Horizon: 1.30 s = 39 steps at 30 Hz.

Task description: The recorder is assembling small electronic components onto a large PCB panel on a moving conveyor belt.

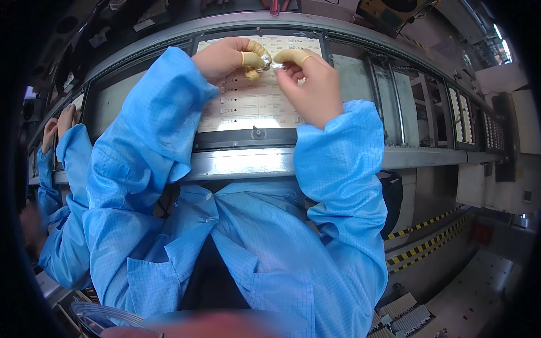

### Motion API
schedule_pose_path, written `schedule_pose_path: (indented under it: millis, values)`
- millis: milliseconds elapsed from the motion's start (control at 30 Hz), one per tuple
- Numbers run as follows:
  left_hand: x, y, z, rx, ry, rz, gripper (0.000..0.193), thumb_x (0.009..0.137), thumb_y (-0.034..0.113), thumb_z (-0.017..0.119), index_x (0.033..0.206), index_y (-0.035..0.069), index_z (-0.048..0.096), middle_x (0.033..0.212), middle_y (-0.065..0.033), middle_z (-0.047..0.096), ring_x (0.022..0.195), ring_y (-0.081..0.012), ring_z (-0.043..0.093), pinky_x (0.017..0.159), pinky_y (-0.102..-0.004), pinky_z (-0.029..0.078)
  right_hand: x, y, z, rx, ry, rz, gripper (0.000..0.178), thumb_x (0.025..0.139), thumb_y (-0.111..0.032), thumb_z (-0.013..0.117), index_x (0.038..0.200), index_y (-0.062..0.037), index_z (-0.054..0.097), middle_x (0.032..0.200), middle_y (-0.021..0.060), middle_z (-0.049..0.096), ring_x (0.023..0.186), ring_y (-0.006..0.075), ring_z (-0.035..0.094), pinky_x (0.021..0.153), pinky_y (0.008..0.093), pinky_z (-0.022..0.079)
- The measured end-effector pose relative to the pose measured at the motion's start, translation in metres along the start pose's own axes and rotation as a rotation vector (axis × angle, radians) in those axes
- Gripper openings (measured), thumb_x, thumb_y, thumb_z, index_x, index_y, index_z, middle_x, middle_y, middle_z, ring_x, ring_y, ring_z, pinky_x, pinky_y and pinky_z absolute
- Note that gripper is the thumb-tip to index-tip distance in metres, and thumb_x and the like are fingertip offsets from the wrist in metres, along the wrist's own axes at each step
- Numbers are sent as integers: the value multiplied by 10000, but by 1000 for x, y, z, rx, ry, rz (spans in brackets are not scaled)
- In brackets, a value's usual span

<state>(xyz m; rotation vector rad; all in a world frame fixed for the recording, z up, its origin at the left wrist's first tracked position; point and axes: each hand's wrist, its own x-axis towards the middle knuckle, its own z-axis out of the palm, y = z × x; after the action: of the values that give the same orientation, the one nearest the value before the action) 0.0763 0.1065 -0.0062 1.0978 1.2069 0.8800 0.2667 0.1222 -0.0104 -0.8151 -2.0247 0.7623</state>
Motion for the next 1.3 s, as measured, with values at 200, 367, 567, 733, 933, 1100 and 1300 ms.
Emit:
schedule_pose_path:
  millis: [200, 367, 567, 733, 933, 1100, 1300]
  values:
    - [-29, -14, 8, -527, -68, -36, 267, 864, 36, 459, 1116, -42, 506, 1038, -137, 570, 902, -180, 607, 805, -277, 532, 1, -26, 10, -140, -149, -146, 192, 748, -26, 679, 935, -29, 635, 784, 45, 601, 636, 99, 552, 571, 210, 452]
    - [-52, -18, 5, -694, -131, -18, 251, 883, 61, 497, 1112, -43, 494, 988, -148, 586, 852, -168, 616, 772, -259, 537, -1, -30, 14, -152, -143, -151, 202, 760, -37, 680, 955, -25, 634, 825, 73, 628, 691, 133, 609, 617, 224, 491]
    - [-60, -29, -7, -647, -110, 43, 210, 891, 101, 545, 1046, -41, 528, 911, -114, 604, 724, -132, 603, 660, -216, 520, -4, -41, 24, -131, -159, -140, 187, 761, -17, 676, 942, -14, 629, 850, 96, 644, 705, 154, 634, 642, 242, 509]
    - [-77, -28, -33, -747, 115, 80, 145, 857, 62, 531, 941, -56, 549, 873, -117, 590, 722, -170, 576, 669, -249, 500, -10, -39, 23, -55, -67, -194, 187, 765, -1, 668, 947, -2, 625, 850, 91, 643, 715, 124, 621, 653, 236, 502]
    - [-41, 10, -239, -41, 512, 709, 218, 895, 216, 526, 913, 14, 608, 851, -46, 604, 769, -119, 579, 718, -240, 494, -9, -39, 30, -17, -77, -75, 189, 767, 7, 638, 955, -9, 625, 845, 69, 634, 728, 103, 603, 672, 221, 487]
    - [-1, 47, -244, 50, 585, 596, 305, 849, 251, 581, 1031, 6, 589, 877, -123, 621, 767, -191, 621, 671, -275, 494, -13, -23, 21, -53, -118, -89, 172, 771, 3, 631, 942, -8, 626, 840, 73, 630, 715, 111, 601, 653, 218, 484]
    - [-73, 50, -191, 118, 835, 278, 286, 840, 209, 584, 1069, 38, 594, 953, -119, 635, 845, -210, 617, 767, -277, 495, -9, -25, 19, -30, -152, -53, 248, 806, -10, 608, 1053, -22, 628, 858, 69, 634, 713, 103, 597, 644, 206, 484]
